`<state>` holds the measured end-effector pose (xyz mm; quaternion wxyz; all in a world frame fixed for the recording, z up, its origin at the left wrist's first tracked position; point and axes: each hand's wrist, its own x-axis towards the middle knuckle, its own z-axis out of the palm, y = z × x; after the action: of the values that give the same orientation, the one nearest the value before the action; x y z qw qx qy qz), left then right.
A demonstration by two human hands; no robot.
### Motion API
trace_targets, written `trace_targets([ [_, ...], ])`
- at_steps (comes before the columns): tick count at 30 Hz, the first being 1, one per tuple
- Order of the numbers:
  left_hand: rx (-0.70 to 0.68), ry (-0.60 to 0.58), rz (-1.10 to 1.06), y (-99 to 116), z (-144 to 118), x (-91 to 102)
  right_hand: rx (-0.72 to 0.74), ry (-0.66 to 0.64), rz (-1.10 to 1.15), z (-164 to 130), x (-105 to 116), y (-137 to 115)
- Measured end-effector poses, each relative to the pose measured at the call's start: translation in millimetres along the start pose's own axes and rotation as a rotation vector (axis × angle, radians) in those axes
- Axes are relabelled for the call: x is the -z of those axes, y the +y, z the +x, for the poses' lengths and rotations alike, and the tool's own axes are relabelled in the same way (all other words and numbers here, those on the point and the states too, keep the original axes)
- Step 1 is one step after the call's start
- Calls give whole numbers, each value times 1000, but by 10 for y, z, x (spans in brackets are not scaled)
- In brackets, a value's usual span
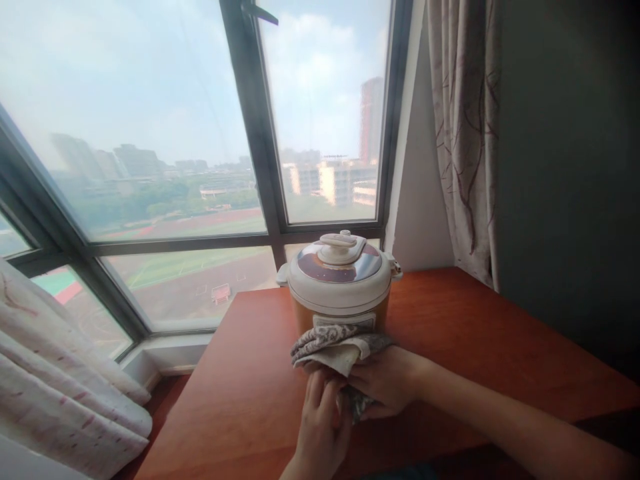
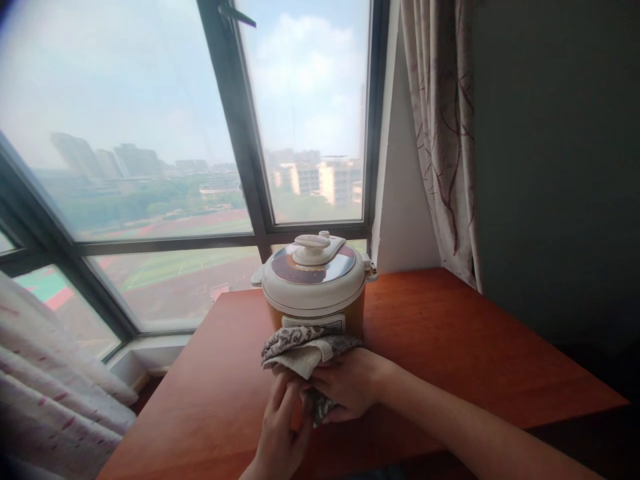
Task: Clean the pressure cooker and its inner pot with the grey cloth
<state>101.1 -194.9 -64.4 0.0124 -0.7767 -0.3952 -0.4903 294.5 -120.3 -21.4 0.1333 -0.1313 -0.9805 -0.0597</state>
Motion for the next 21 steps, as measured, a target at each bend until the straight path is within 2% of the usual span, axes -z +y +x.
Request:
trace_targets([
  [2,35,62,66,-46,36,-102,85,23,-87,23,194,26],
  [5,32,121,228,-101,101,-198,161,153,-230,74,546,84],
  [7,10,144,347,-125,157,-240,83,284,-297,111,759,178],
  [10,-105,160,447,-138,264,-272,-129,446,-277,153,956,421],
  [13,-255,98,501,-126,394,-269,-276,500,-175,170,1001,686],
  [15,-355,21,544,-121,484,-257,-329,485,-106,172,985,806],
  [18,-453,-82,564,-140,591,-257,-349,430,-19,172,958,865],
  [21,-509,-101,590,-184,627,-307,-360,444,63,176,958,840],
])
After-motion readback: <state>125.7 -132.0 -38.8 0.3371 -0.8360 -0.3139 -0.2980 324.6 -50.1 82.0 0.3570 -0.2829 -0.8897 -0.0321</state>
